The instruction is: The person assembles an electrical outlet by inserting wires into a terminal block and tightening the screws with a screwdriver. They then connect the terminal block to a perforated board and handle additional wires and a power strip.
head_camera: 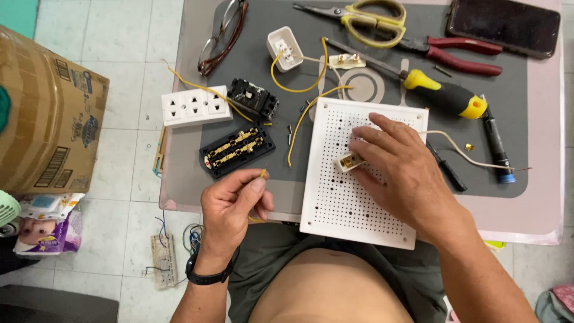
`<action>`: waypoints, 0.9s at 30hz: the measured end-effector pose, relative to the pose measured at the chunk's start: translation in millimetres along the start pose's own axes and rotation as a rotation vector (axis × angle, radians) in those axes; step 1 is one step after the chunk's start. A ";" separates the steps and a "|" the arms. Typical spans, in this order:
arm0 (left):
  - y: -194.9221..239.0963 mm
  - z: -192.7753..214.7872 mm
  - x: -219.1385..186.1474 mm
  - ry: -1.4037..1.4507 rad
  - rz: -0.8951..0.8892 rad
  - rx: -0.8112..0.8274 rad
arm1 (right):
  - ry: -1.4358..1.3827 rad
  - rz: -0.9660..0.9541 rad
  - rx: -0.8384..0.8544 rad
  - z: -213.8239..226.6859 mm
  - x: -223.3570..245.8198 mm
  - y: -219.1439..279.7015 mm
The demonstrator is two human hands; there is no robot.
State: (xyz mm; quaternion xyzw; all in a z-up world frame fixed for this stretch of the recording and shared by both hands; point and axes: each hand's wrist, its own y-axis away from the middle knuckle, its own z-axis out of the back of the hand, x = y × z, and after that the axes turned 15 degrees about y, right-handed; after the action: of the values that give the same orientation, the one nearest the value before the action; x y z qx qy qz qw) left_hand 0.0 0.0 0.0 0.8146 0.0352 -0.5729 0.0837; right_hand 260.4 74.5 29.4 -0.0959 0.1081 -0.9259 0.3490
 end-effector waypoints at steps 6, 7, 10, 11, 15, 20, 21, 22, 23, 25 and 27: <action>1.3 -18.3 -17.4 -0.214 -0.088 0.200 | -0.251 -0.063 -0.159 -2.5 8.6 11.7; -1.6 -20.8 -16.5 -0.212 -0.082 0.205 | -0.249 -0.070 -0.155 -2.2 9.3 13.0; -7.5 -30.1 -12.5 -0.171 -0.004 0.256 | -0.227 -0.078 -0.152 -3.0 10.6 17.1; -9.8 -34.6 -10.2 -0.082 0.093 0.170 | -0.205 -0.064 -0.146 -4.4 9.5 17.3; -13.6 -45.8 -15.6 -0.335 -0.012 0.210 | -0.385 -0.054 -0.206 -4.7 10.0 14.1; -12.3 -57.1 -23.8 -0.508 -0.273 0.322 | -0.632 -0.296 -0.122 -10.0 7.1 28.4; -12.0 -59.7 -24.9 -0.567 -0.326 0.333 | -0.740 -0.378 -0.095 -12.9 4.7 33.1; -11.6 -62.0 -27.3 -0.566 -0.326 0.339 | -0.738 -0.383 -0.098 -13.3 4.0 32.8; -11.2 -64.8 -29.5 -0.605 -0.370 0.355 | -0.731 -0.386 -0.101 -13.2 3.3 33.2; -11.8 -70.5 -33.8 -0.639 -0.414 0.378 | -0.720 -0.396 -0.107 -14.1 1.1 34.2; -13.2 -75.1 -38.4 -0.698 -0.479 0.413 | -0.820 -0.365 -0.148 -17.1 -0.5 35.0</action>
State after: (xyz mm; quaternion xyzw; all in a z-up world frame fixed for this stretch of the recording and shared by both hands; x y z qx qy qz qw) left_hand 54.5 27.7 59.6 0.5418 0.0772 -0.8107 -0.2080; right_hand 278.3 51.5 3.6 -0.4968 0.0083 -0.8475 0.1864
